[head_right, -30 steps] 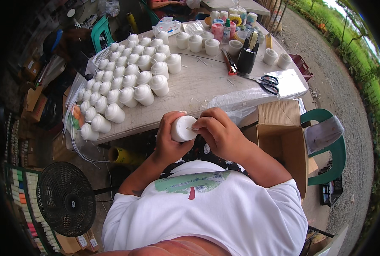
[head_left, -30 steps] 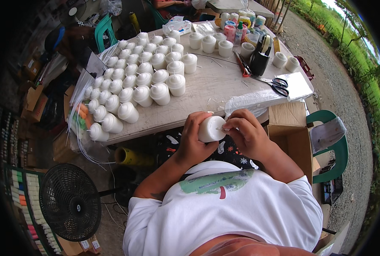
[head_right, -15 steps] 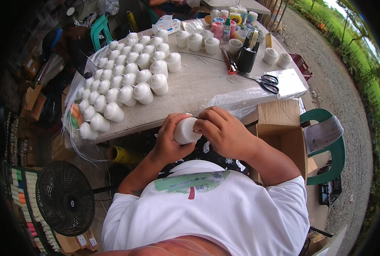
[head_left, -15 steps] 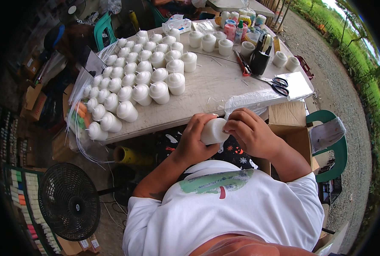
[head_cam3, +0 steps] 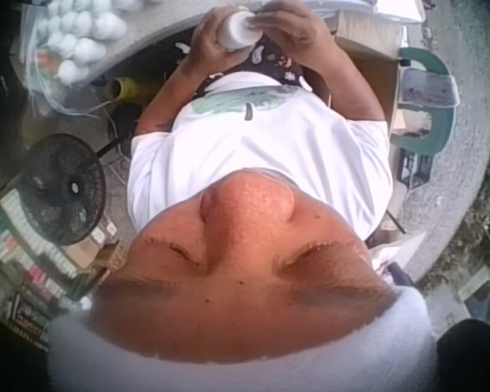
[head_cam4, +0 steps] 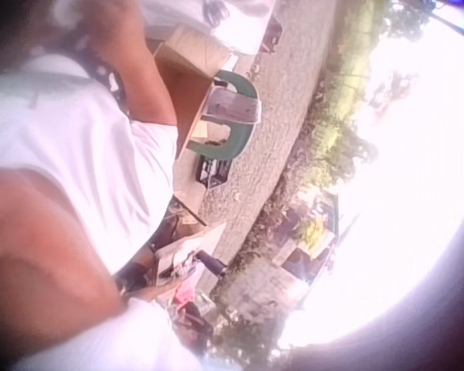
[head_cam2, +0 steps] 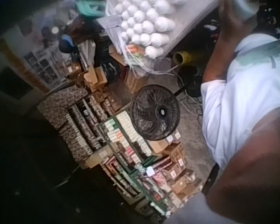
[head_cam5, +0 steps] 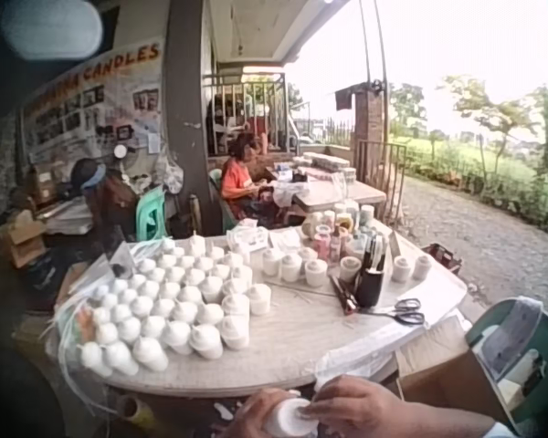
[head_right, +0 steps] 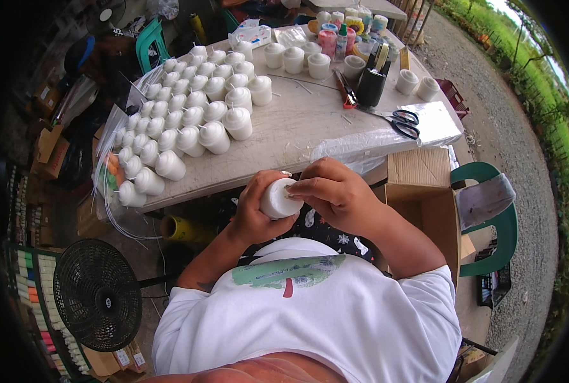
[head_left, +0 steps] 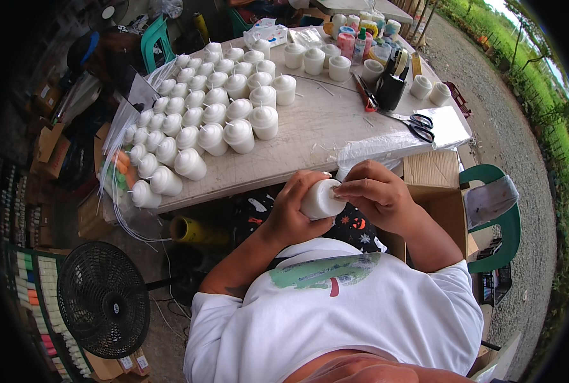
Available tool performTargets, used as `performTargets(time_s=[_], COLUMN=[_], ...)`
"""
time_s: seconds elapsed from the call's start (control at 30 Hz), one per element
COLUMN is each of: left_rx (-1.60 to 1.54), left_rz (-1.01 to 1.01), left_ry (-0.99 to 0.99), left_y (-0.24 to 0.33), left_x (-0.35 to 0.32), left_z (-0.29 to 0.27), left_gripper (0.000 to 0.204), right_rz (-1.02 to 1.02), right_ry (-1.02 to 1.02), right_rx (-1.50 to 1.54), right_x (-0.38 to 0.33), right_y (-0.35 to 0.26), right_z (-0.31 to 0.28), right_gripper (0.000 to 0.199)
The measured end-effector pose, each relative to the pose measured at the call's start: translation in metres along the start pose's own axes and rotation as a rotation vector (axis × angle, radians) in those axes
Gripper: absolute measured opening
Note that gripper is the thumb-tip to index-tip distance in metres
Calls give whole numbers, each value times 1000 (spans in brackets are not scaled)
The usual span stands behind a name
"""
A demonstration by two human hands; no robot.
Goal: The person inserts wicks into white cylindrical candles, trims the wicks with scissors, and places the finished candles on a table. The process is repeated for multiple candles in a consistent sequence.
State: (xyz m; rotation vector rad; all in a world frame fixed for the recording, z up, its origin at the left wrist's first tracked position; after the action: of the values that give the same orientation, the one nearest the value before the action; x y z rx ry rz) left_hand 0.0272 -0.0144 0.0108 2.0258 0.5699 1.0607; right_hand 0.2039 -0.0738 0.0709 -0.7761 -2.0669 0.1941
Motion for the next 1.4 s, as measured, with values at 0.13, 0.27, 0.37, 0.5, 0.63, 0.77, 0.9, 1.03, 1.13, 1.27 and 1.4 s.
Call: performTargets(time_s=[0.13, 0.27, 0.37, 0.5, 0.63, 0.77, 0.9, 1.03, 1.13, 1.27, 1.4], left_rx=[-11, -25, -23, 4, 6, 22, 31, 1, -6, 16, 19], left_rz=[22, 17, 36, 51, 52, 50, 34, 19, 21, 64, 77], left_ry=[13, 30, 59, 68, 54, 49, 49, 60, 75, 98, 129], left_y=[0, 2, 1, 2, 2, 1, 1, 0, -1, -3, -6], left_x=[-1, -2, -1, 0, 0, -1, -1, -1, -1, -2, -2], left_z=[1, 2, 1, 1, 1, 1, 1, 2, 1, 1, 4], left_gripper=[65, 65, 63, 63, 66, 70, 71, 71, 72, 73, 72], right_rz=[-52, -117, -154, -109, -57, 44, 117, 174, 265, 332, 406], right_ry=[-14, -81, -94, -17, 5, 24, 36, 66, 94, 148, 273], right_rx=[-3, -88, -129, -80, -46, 54, 132, 199, 298, 463, 724], right_x=[1, 2, 4, 4, 5, 2, 0, 0, -2, -13, -19], right_y=[-1, -3, -3, -4, -4, -3, -2, 0, -2, 2, 5], right_z=[0, -3, -4, -1, -1, 0, 1, 4, 6, 15, 26], right_gripper=[28, 27, 26, 26, 23, 21, 20, 23, 24, 23, 20])
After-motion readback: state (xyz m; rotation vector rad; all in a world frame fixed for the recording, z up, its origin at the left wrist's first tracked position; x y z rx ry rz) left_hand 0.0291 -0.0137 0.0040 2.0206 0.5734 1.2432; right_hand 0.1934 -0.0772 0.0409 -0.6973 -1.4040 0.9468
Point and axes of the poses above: each hand's wrist, its own x-axis towards the middle knuckle, its own z-axis out of the palm, y = z × x, the point moved 2 cm from there along x, towards the middle knuckle, and after that the axes turned 11 degrees about -z, right-handed, at the moved point
